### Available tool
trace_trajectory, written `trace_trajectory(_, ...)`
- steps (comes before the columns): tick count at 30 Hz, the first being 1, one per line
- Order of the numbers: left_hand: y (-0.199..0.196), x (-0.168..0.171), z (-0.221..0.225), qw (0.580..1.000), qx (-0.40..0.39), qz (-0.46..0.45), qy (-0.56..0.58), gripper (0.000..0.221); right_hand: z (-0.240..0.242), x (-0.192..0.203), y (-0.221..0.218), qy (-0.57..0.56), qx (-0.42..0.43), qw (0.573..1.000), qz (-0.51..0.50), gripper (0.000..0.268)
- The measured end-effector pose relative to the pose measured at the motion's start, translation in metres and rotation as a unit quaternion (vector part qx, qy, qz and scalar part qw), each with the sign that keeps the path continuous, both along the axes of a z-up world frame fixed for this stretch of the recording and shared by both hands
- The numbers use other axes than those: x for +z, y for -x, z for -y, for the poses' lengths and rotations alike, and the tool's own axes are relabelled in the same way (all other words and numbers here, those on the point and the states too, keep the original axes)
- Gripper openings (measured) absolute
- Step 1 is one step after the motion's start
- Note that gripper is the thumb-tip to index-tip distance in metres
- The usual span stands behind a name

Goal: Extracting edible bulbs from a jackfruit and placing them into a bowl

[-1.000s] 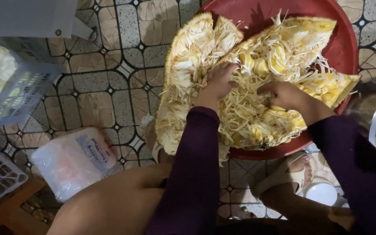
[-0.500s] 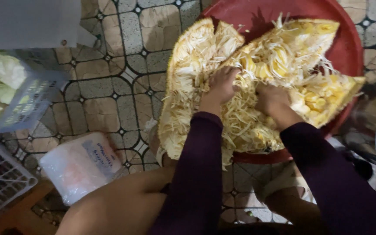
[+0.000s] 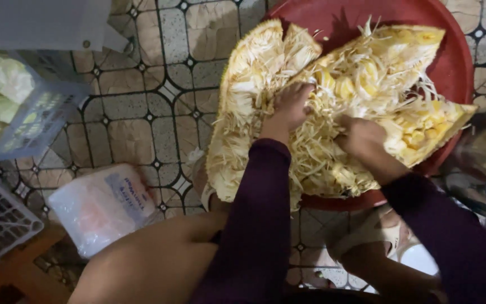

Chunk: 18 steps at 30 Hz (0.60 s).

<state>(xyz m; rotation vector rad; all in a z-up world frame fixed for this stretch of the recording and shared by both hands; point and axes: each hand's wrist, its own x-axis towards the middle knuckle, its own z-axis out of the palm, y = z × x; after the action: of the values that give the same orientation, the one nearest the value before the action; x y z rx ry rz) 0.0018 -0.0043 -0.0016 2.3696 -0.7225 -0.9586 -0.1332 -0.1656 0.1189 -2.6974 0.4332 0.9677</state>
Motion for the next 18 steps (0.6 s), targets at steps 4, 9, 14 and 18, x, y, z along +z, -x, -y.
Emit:
trace_trajectory(4,0.003,-0.018,0.000,1.000,0.007,0.003,0.025,0.057,0.008,0.000,0.028,0.008,-0.003,0.998,0.055,0.054)
trace_trajectory(9,0.001,0.014,-0.008,0.999,0.008,-0.014,0.031,0.057,0.025,-0.046,0.074,0.072,0.046,0.974,0.209,0.041)
trace_trajectory(14,0.001,0.018,-0.008,0.999,0.007,-0.011,0.036,0.058,0.044,-0.060,0.093,0.018,0.072,0.923,0.376,0.037)
trace_trajectory(18,-0.010,0.061,-0.010,0.992,-0.002,-0.125,0.011,0.092,0.030,0.061,0.065,-0.045,0.217,0.866,0.448,0.037)
